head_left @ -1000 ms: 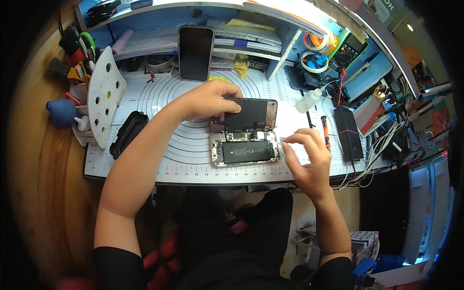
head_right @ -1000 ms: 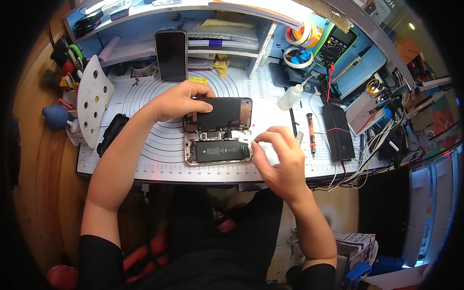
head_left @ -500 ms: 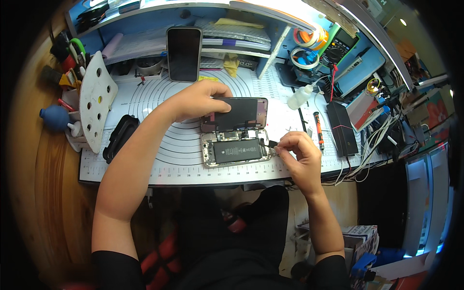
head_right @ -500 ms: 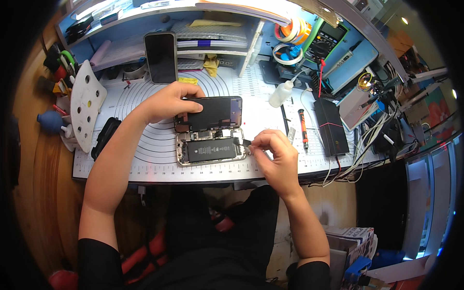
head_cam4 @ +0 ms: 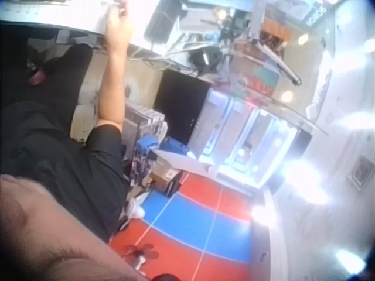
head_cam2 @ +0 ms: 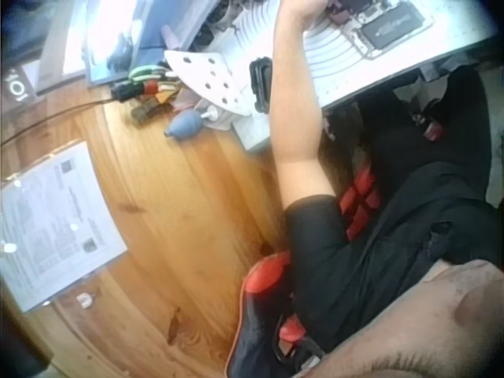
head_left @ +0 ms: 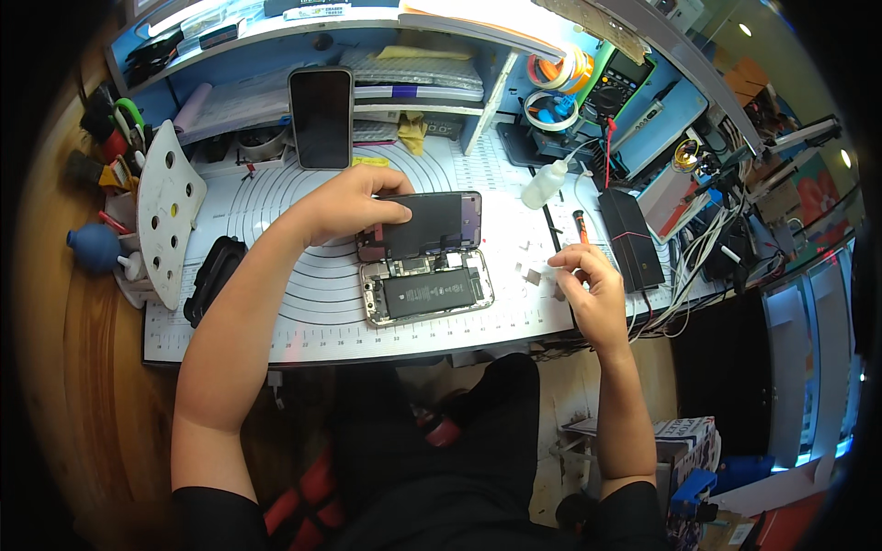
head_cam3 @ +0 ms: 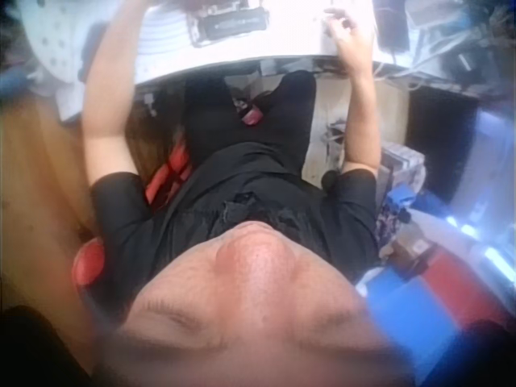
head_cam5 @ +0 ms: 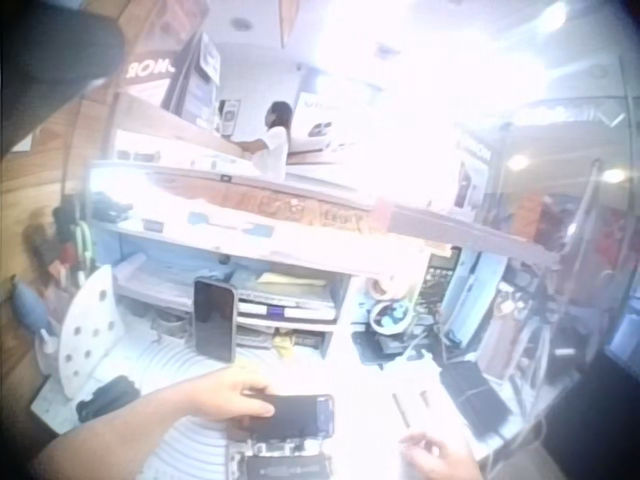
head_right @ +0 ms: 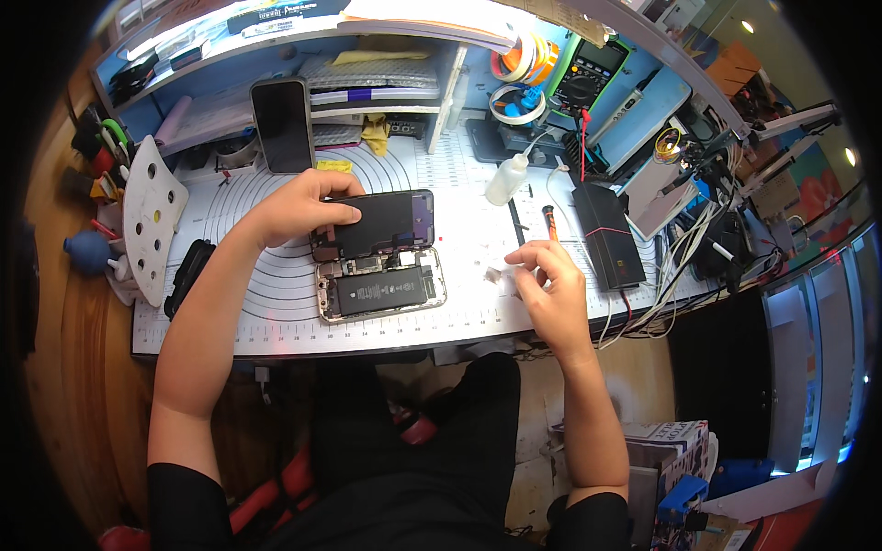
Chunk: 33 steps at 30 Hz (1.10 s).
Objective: The person holds a partially disassembled phone and uses a screwdriver to remove a small component from the interior of the device.
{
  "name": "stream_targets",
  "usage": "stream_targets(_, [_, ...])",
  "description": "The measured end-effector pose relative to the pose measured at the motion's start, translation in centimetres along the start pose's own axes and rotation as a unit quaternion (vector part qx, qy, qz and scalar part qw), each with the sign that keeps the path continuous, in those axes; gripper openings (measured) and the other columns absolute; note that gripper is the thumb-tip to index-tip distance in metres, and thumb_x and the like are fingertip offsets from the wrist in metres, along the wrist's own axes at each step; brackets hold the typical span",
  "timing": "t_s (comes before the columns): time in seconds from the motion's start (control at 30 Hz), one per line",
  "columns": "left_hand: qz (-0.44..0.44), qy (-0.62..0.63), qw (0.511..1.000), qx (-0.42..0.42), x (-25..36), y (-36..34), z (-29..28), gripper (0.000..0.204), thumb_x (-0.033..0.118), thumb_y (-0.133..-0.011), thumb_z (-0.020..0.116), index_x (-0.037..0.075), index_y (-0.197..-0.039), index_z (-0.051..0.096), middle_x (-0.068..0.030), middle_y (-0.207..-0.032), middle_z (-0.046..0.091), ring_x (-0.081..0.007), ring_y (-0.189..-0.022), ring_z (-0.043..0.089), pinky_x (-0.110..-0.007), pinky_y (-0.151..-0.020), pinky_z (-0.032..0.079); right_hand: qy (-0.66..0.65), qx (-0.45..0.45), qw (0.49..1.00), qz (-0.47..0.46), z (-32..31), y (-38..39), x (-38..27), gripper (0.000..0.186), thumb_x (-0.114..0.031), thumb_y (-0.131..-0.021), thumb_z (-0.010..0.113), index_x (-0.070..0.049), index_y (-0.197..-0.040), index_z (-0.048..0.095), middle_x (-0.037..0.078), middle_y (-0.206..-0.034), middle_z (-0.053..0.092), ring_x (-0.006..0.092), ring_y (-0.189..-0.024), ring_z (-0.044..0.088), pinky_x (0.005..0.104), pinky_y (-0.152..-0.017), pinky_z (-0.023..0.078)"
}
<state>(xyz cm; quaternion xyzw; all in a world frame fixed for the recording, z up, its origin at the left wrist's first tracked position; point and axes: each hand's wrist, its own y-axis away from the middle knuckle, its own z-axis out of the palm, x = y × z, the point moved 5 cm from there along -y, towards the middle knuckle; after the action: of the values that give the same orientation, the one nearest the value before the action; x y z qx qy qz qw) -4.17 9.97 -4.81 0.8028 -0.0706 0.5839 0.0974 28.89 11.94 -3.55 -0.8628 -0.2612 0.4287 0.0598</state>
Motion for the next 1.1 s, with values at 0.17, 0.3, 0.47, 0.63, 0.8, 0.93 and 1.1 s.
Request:
stream_targets(0.17, [-0.011,0.017,1.000,-0.002,0.0,-0.1,0.0,0.014,0.011,-0.088,0.070,0.000,-0.096,0.069,-0.0033,-0.089,0.066,-0.0096,-0.075,0.059,-0.026,-0.068,0.048,-0.031,0.007,0.999,0.033,-0.1,-0.3,1.7,0.034,0.011,-0.082,0.046,0.002,-0.098,0.074,0.010,-0.112,0.062,0.0136,-0.077,0.060,0.0267,-0.068,0.051])
stream_targets(0.3, [-0.010,0.011,1.000,0.000,0.1,0.0,0.0,0.014,0.011,-0.088,0.070,0.000,-0.096,0.069,-0.0031,-0.088,0.065,-0.0095,-0.075,0.059,-0.026,-0.068,0.048,-0.099,-0.005,0.989,0.107,0.5,-0.6,2.9,0.038,0.011,-0.079,0.044,0.003,-0.099,0.075,0.011,-0.110,0.061,0.0183,-0.091,0.061,0.0299,-0.078,0.051])
stream_targets(0.47, [0.007,-0.003,1.000,-0.004,0.0,-0.2,0.1,0.012,0.013,-0.091,0.067,0.003,-0.098,0.069,0.0009,-0.085,0.065,-0.0061,-0.072,0.055,-0.024,-0.064,0.045,0.008,0.019,1.000,0.020,0.1,-0.8,4.1,0.034,0.009,-0.079,0.048,0.003,-0.098,0.075,0.014,-0.106,0.059,0.0273,-0.101,0.059,0.0361,-0.092,0.048])
stream_targets(0.63, [0.000,0.000,1.000,-0.001,0.0,0.0,0.0,0.013,0.013,-0.091,0.068,0.003,-0.098,0.069,0.0007,-0.084,0.064,-0.0063,-0.071,0.055,-0.024,-0.064,0.045,0.060,0.030,0.997,-0.030,0.3,-1.6,3.0,0.034,0.010,-0.080,0.050,-0.001,-0.099,0.077,0.013,-0.103,0.059,0.0277,-0.102,0.056,0.0365,-0.093,0.045])
stream_targets(0.8, [-0.001,-0.003,1.000,0.001,0.1,0.0,-0.1,0.013,0.013,-0.090,0.068,0.002,-0.097,0.069,0.0007,-0.083,0.064,-0.0065,-0.071,0.056,-0.024,-0.063,0.045,0.168,0.030,0.980,-0.099,0.5,-1.6,2.4,0.032,0.008,-0.082,0.057,-0.008,-0.099,0.079,0.008,-0.102,0.059,0.0278,-0.101,0.053,0.0376,-0.092,0.041])
stream_targets(0.93, [0.004,-0.010,1.000,0.003,0.2,0.1,-0.1,0.015,0.013,-0.089,0.068,0.001,-0.097,0.069,-0.0020,-0.087,0.065,-0.0089,-0.071,0.058,-0.026,-0.065,0.047,0.283,0.019,0.948,-0.146,-0.1,-1.8,1.0,0.028,0.004,-0.079,0.065,-0.015,-0.093,0.080,0.003,-0.099,0.059,0.0263,-0.097,0.052,0.0383,-0.084,0.038])
stream_targets(1.1, [0.010,-0.005,1.000,0.000,0.2,0.0,0.0,0.015,0.014,-0.089,0.068,0.002,-0.099,0.069,-0.0007,-0.087,0.065,-0.0074,-0.071,0.056,-0.025,-0.064,0.046,0.363,-0.017,0.910,-0.198,-0.6,-2.4,-0.2,0.024,0.003,-0.074,0.067,-0.014,-0.086,0.078,0.003,-0.098,0.059,0.0262,-0.095,0.053,0.0388,-0.081,0.039])
